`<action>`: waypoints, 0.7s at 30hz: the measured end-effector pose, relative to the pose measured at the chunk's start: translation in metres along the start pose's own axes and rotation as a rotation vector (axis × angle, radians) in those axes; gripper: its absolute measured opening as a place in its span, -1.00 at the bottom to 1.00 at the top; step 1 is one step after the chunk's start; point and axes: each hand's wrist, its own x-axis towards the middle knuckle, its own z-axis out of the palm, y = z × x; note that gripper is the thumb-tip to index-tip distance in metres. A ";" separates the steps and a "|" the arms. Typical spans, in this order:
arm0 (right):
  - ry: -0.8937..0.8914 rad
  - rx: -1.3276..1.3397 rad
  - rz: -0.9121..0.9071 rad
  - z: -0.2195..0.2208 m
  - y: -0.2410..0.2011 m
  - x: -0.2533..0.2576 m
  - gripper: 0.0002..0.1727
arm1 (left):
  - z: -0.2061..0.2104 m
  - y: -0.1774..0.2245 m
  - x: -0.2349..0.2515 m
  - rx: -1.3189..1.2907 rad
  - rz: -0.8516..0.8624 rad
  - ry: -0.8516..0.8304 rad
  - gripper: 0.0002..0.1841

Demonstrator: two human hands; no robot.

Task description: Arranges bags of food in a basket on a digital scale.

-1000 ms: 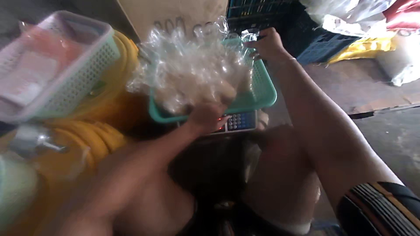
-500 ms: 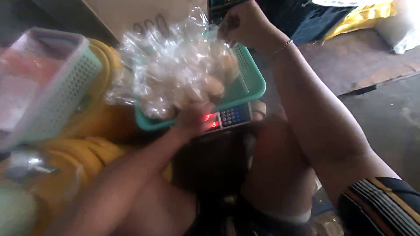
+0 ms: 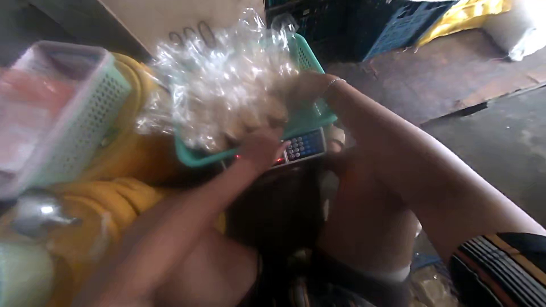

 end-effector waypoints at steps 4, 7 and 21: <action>0.181 0.166 0.021 0.014 0.010 0.005 -0.22 | -0.010 0.006 0.019 0.001 0.049 -0.207 -0.74; 0.214 0.194 -0.060 0.019 0.019 0.016 0.00 | 0.003 -0.004 0.016 0.033 0.193 -0.066 -0.80; -0.040 0.013 -0.347 -0.002 -0.012 0.000 -0.45 | 0.002 -0.008 0.008 0.014 0.254 0.054 -0.81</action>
